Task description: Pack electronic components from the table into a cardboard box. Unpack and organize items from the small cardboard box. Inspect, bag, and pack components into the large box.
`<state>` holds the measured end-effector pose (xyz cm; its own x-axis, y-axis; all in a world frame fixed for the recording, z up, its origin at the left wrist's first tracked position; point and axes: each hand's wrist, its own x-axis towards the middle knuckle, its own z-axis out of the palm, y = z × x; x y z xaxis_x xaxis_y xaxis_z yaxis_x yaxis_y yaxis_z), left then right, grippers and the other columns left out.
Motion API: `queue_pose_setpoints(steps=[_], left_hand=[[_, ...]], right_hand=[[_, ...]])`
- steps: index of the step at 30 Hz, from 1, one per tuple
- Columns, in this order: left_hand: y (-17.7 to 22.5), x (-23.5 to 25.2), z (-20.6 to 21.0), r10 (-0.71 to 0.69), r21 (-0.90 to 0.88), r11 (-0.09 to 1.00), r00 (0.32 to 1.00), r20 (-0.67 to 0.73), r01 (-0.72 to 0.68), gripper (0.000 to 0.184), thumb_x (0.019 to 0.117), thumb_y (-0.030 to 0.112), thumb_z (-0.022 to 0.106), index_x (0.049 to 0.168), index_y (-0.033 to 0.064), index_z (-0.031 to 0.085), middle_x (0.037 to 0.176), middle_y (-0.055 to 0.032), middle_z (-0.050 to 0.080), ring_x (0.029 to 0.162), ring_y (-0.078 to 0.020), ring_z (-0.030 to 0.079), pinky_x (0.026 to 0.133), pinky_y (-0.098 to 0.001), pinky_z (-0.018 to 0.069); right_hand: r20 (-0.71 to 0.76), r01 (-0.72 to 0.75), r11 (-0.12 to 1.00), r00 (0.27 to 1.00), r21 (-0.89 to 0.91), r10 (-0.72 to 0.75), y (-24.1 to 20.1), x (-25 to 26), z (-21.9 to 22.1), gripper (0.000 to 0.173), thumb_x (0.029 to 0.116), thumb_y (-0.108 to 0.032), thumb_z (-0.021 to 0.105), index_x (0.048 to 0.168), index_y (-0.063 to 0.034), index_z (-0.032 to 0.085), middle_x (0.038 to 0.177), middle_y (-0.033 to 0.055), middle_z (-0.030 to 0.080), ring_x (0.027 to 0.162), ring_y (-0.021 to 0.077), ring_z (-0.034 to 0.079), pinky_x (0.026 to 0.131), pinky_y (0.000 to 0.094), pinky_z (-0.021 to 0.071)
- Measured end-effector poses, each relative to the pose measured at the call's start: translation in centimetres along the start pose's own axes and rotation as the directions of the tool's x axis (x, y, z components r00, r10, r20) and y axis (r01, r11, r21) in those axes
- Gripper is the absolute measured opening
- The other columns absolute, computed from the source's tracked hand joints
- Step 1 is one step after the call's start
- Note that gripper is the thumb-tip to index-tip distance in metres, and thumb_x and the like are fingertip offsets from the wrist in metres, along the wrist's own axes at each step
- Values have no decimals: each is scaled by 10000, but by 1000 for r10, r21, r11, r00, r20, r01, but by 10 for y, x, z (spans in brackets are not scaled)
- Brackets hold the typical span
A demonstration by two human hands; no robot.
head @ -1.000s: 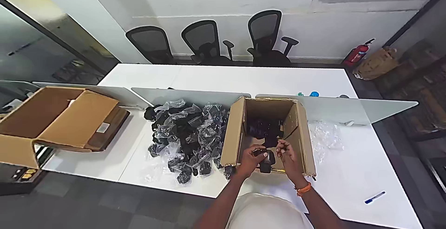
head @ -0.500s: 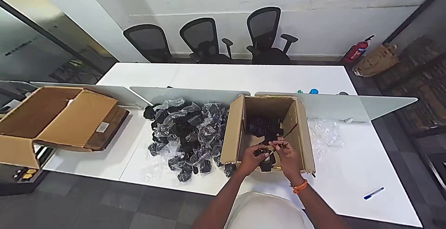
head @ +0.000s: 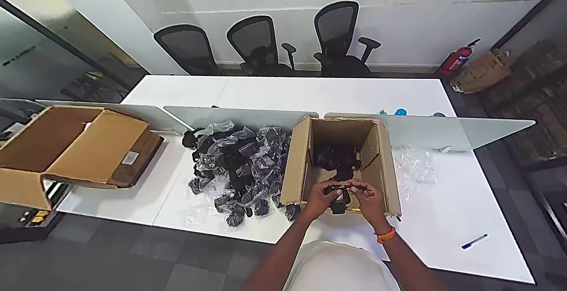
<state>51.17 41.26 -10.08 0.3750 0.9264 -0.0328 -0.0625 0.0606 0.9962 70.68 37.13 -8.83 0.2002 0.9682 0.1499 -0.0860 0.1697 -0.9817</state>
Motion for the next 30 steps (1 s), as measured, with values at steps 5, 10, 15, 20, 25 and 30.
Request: queue_pose_setpoints(steps=[5,10,15,20,25,30], left_hand=[[1,-1,1,1,12,1000,1000,0,-1,252,933,47,722,1177,-12,718,1135,-121,737,1008,-179,718,919,-364,603],[0,-2,3,25,38,999,1000,-15,-25,238,941,73,720,1166,0,729,1142,-112,736,1018,-174,715,929,-362,600],[-3,-2,2,55,50,997,998,-14,-54,231,942,78,719,1161,2,730,1137,-111,736,1010,-172,715,925,-356,600],[-3,-2,3,51,60,997,998,-24,-49,218,942,69,714,1147,-3,731,1135,-114,734,1008,-169,714,921,-348,600],[2,-2,-9,116,217,969,993,11,-115,204,937,114,724,1119,25,750,1144,-99,731,1079,-153,690,987,-342,568],[2,1,-19,185,271,940,977,110,-209,202,942,120,725,1118,26,752,1158,-96,733,1114,-156,685,1020,-353,556]], right_hand=[[9,11,1000,1000,-3,-11,2,0,-1,191,922,57,655,1107,57,702,1169,166,724,895,255,742,813,380,645],[7,30,999,1000,-25,-30,5,1,-1,188,933,40,647,1114,53,696,1152,157,733,884,245,745,807,381,646],[11,36,999,999,-40,-36,6,1,0,181,920,50,663,1098,51,700,1142,157,735,877,246,749,798,384,652],[4,23,996,1000,-83,-23,3,2,2,179,911,47,683,1086,40,719,1114,141,748,866,224,745,790,362,648],[68,54,975,997,-215,-41,10,2,-1,175,914,-44,722,1084,-11,746,1072,77,761,899,160,735,831,328,630],[128,91,948,990,-305,-54,20,0,2,159,956,-140,697,1066,-38,750,964,33,751,784,89,703,755,272,616]])
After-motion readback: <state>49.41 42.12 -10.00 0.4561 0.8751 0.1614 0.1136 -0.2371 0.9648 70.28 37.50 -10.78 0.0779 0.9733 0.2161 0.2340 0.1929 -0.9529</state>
